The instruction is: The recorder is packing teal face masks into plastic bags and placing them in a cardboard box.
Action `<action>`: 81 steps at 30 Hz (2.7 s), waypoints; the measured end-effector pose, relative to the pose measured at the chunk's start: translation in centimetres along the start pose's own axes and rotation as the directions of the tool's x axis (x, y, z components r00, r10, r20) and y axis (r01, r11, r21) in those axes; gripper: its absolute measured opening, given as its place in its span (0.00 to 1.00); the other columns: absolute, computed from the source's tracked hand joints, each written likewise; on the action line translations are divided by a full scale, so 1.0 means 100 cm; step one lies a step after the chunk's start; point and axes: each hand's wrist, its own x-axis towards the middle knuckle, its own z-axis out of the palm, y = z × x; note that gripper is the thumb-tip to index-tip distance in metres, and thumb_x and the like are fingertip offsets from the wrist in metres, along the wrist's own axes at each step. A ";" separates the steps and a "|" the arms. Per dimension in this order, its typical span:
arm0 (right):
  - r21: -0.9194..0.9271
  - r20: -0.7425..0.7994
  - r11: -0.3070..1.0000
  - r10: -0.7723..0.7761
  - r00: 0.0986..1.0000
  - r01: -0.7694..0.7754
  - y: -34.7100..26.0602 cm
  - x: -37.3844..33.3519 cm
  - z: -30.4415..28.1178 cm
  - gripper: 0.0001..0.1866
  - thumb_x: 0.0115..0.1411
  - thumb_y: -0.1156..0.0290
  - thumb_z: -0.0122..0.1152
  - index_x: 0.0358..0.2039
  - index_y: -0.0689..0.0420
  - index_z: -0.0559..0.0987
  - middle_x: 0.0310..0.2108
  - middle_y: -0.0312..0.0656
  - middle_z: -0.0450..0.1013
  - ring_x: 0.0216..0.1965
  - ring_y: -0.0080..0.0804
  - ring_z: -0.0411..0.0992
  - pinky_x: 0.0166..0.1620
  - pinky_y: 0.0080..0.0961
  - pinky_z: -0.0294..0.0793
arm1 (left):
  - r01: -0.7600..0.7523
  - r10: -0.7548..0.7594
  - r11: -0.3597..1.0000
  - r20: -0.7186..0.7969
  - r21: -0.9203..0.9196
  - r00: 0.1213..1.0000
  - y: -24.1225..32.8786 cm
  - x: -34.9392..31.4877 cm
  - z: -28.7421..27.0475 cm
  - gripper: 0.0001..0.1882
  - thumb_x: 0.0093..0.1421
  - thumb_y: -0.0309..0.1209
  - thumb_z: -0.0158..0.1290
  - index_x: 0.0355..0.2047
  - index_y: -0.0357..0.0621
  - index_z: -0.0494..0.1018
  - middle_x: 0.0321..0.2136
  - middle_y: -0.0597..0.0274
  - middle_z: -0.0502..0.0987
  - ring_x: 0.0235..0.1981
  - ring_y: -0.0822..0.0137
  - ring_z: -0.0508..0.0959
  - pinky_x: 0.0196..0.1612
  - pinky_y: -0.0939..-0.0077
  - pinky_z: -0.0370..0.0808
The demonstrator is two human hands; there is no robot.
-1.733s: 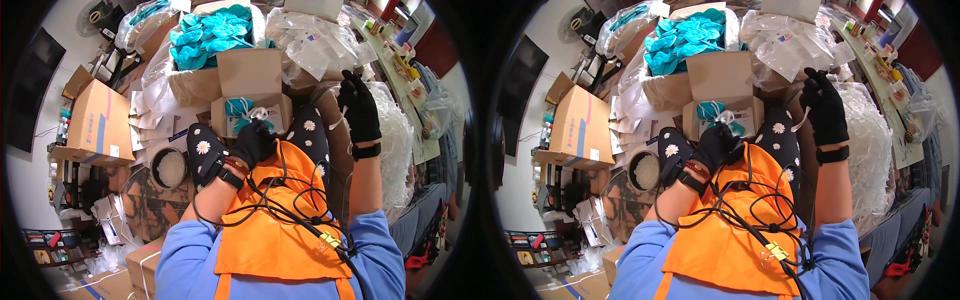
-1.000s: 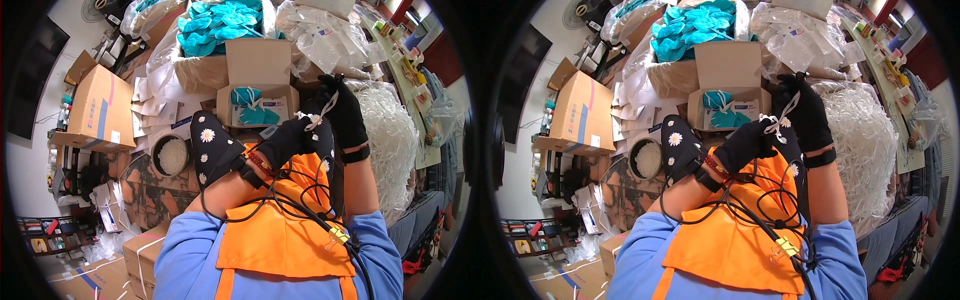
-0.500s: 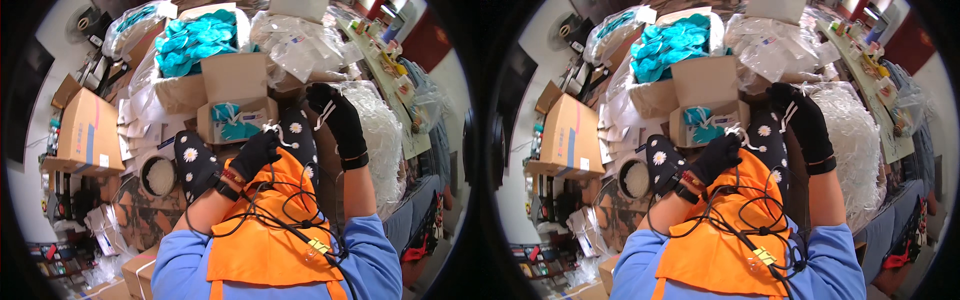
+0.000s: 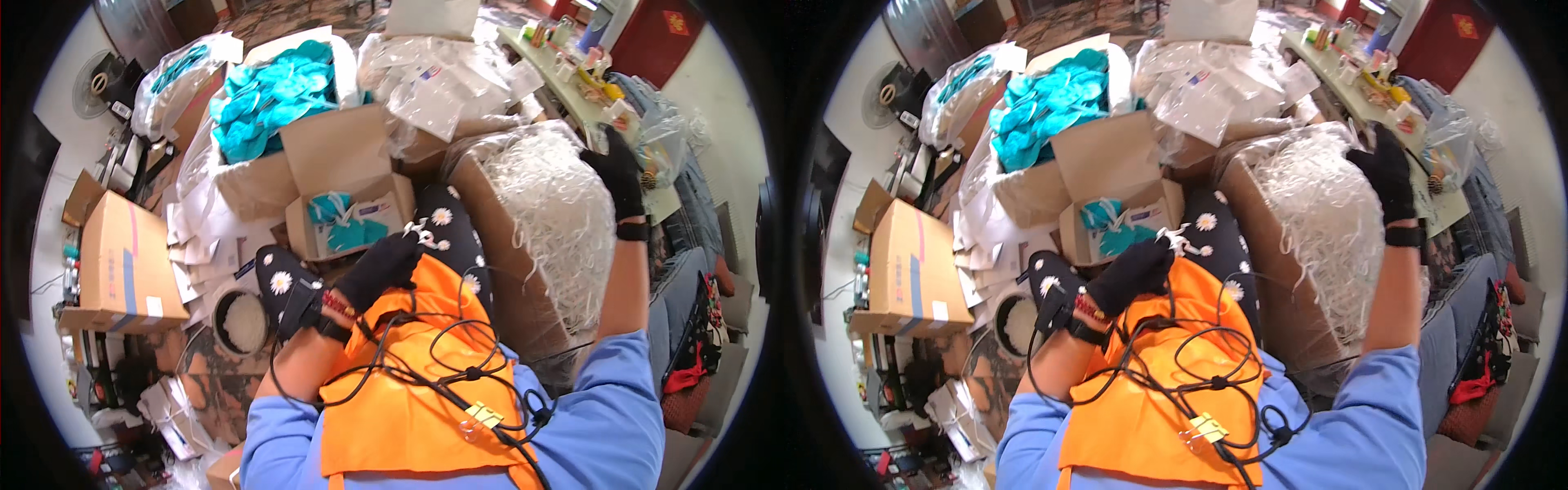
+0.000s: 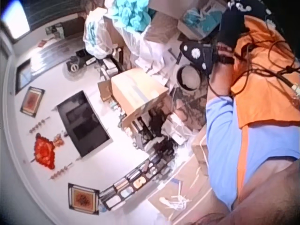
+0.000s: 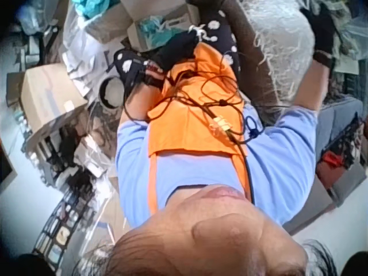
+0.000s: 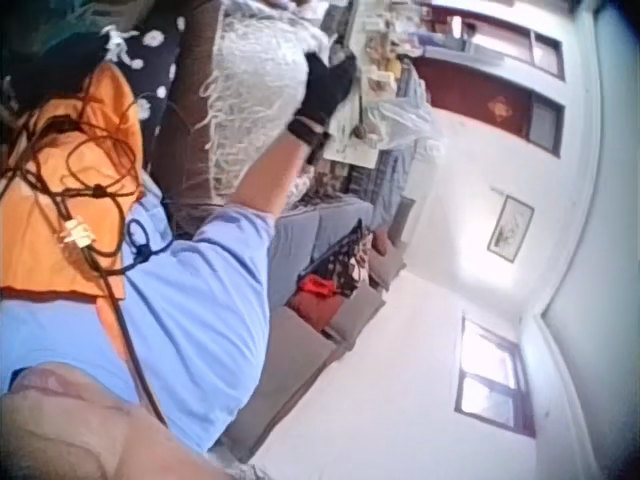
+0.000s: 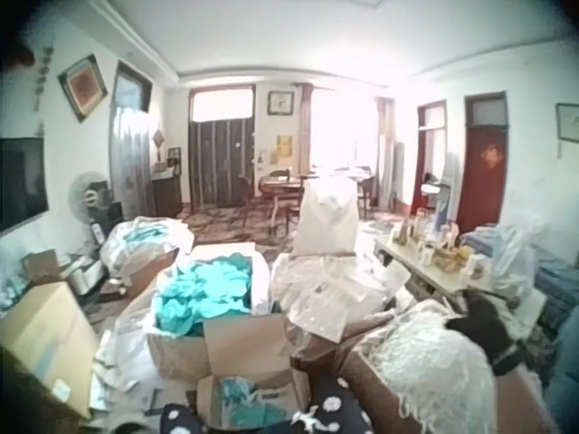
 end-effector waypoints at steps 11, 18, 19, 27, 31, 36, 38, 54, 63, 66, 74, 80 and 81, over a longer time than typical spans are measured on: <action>0.967 0.055 0.223 -0.646 0.761 0.119 -0.245 -0.076 -0.005 0.32 0.48 0.72 0.70 0.55 0.58 0.69 0.45 0.44 0.74 0.47 0.37 0.72 0.51 0.30 0.69 | 0.370 -0.237 0.874 0.390 -0.314 0.890 0.044 0.018 -0.038 0.13 0.52 0.29 0.55 0.37 0.38 0.72 0.30 0.59 0.76 0.28 0.59 0.76 0.31 0.69 0.75; 0.782 0.624 0.588 -0.735 0.266 -0.208 -0.259 -0.111 0.023 0.15 0.56 0.66 0.65 0.42 0.60 0.78 0.36 0.45 0.76 0.37 0.35 0.76 0.40 0.29 0.72 | 0.099 -0.124 0.992 0.451 0.078 0.884 0.049 -0.018 -0.073 0.08 0.63 0.32 0.46 0.37 0.39 0.69 0.28 0.61 0.72 0.28 0.65 0.76 0.33 0.73 0.74; 0.818 0.575 0.531 -0.752 0.322 -0.221 -0.257 -0.115 0.024 0.15 0.57 0.66 0.64 0.42 0.61 0.78 0.37 0.45 0.76 0.38 0.35 0.76 0.41 0.29 0.72 | 0.368 -0.301 0.928 0.471 -0.054 0.829 0.059 -0.018 -0.075 0.09 0.64 0.32 0.45 0.36 0.39 0.69 0.26 0.60 0.72 0.27 0.65 0.76 0.33 0.72 0.74; 0.560 0.643 -0.073 -0.591 0.488 -0.826 -0.267 -0.143 -0.041 0.15 0.63 0.67 0.51 0.41 0.67 0.76 0.37 0.45 0.76 0.37 0.30 0.75 0.43 0.24 0.73 | 0.419 -0.297 0.584 0.298 -0.695 0.907 0.083 -0.028 -0.049 0.13 0.65 0.33 0.46 0.44 0.37 0.71 0.28 0.62 0.74 0.30 0.74 0.73 0.35 0.79 0.71; 0.677 0.507 -0.107 -0.650 0.566 -0.729 -0.255 -0.142 -0.055 0.20 0.62 0.58 0.51 0.28 0.65 0.76 0.26 0.45 0.75 0.28 0.29 0.73 0.35 0.25 0.72 | 0.523 -0.204 0.468 0.489 -0.712 0.848 0.097 -0.040 -0.064 0.12 0.63 0.35 0.50 0.41 0.39 0.73 0.27 0.54 0.77 0.25 0.64 0.76 0.31 0.71 0.72; 0.467 0.602 -0.035 -0.719 0.347 -0.883 -0.257 -0.133 -0.062 0.17 0.62 0.65 0.51 0.33 0.70 0.77 0.29 0.46 0.75 0.30 0.30 0.72 0.39 0.28 0.72 | 0.544 -0.166 0.666 0.610 -0.510 0.775 0.105 -0.044 -0.101 0.11 0.63 0.35 0.50 0.38 0.42 0.75 0.27 0.54 0.78 0.26 0.62 0.77 0.32 0.74 0.73; 0.401 0.637 0.055 -0.734 0.235 -0.914 -0.252 -0.126 -0.062 0.16 0.62 0.66 0.52 0.36 0.70 0.77 0.31 0.46 0.75 0.32 0.32 0.72 0.42 0.33 0.73 | 0.631 -0.222 0.701 0.738 -0.334 0.637 0.105 -0.050 -0.108 0.13 0.59 0.35 0.55 0.42 0.42 0.74 0.33 0.50 0.79 0.33 0.56 0.79 0.37 0.70 0.74; -0.295 0.225 0.734 -0.569 0.791 0.612 0.145 0.019 0.039 0.21 0.59 0.61 0.60 0.48 0.61 0.73 0.44 0.45 0.71 0.43 0.36 0.70 0.50 0.32 0.68 | 0.952 -0.886 -0.204 -0.457 0.229 -0.079 -0.097 -0.416 -0.154 0.24 0.52 0.36 0.60 0.48 0.41 0.70 0.40 0.46 0.77 0.42 0.51 0.77 0.44 0.63 0.74; -0.359 0.312 0.733 -0.489 0.815 0.578 0.075 0.030 0.010 0.16 0.58 0.66 0.62 0.44 0.60 0.77 0.45 0.49 0.74 0.49 0.42 0.72 0.53 0.31 0.69 | 0.966 -0.833 -0.024 -0.540 0.256 0.123 -0.153 -0.332 -0.160 0.18 0.54 0.37 0.56 0.41 0.39 0.74 0.38 0.45 0.78 0.42 0.49 0.78 0.44 0.59 0.74; 0.068 0.461 0.959 -0.276 0.843 0.276 -0.095 0.027 0.051 0.13 0.58 0.73 0.58 0.44 0.60 0.78 0.43 0.47 0.75 0.47 0.41 0.72 0.53 0.31 0.69 | 0.916 -0.630 0.343 -0.672 0.208 0.389 -0.158 -0.221 -0.162 0.12 0.58 0.37 0.52 0.34 0.40 0.75 0.31 0.49 0.78 0.35 0.51 0.78 0.37 0.64 0.73; 0.672 0.182 0.394 -0.909 0.375 0.628 -0.340 -0.077 0.242 0.14 0.50 0.75 0.55 0.40 0.55 0.77 0.39 0.46 0.74 0.41 0.43 0.74 0.43 0.36 0.73 | 0.829 -0.686 0.488 -0.466 0.274 0.558 -0.214 -0.088 -0.057 0.14 0.54 0.34 0.52 0.41 0.45 0.74 0.38 0.48 0.77 0.37 0.50 0.78 0.41 0.61 0.75; 0.744 0.270 0.384 -0.922 0.278 0.547 -0.360 -0.122 0.318 0.14 0.51 0.75 0.54 0.40 0.55 0.76 0.41 0.46 0.73 0.44 0.42 0.72 0.45 0.35 0.71 | 0.761 -0.616 0.522 -0.447 0.384 0.648 -0.236 -0.088 -0.030 0.21 0.50 0.28 0.54 0.47 0.43 0.72 0.43 0.52 0.76 0.43 0.51 0.76 0.45 0.60 0.74; 0.724 0.344 0.416 -0.909 0.235 0.551 -0.361 -0.126 0.318 0.15 0.51 0.74 0.53 0.41 0.55 0.77 0.43 0.46 0.73 0.44 0.42 0.72 0.46 0.35 0.71 | 0.737 -0.580 0.531 -0.456 0.418 0.675 -0.237 -0.089 -0.029 0.19 0.50 0.28 0.54 0.44 0.43 0.72 0.42 0.52 0.76 0.43 0.52 0.76 0.43 0.60 0.74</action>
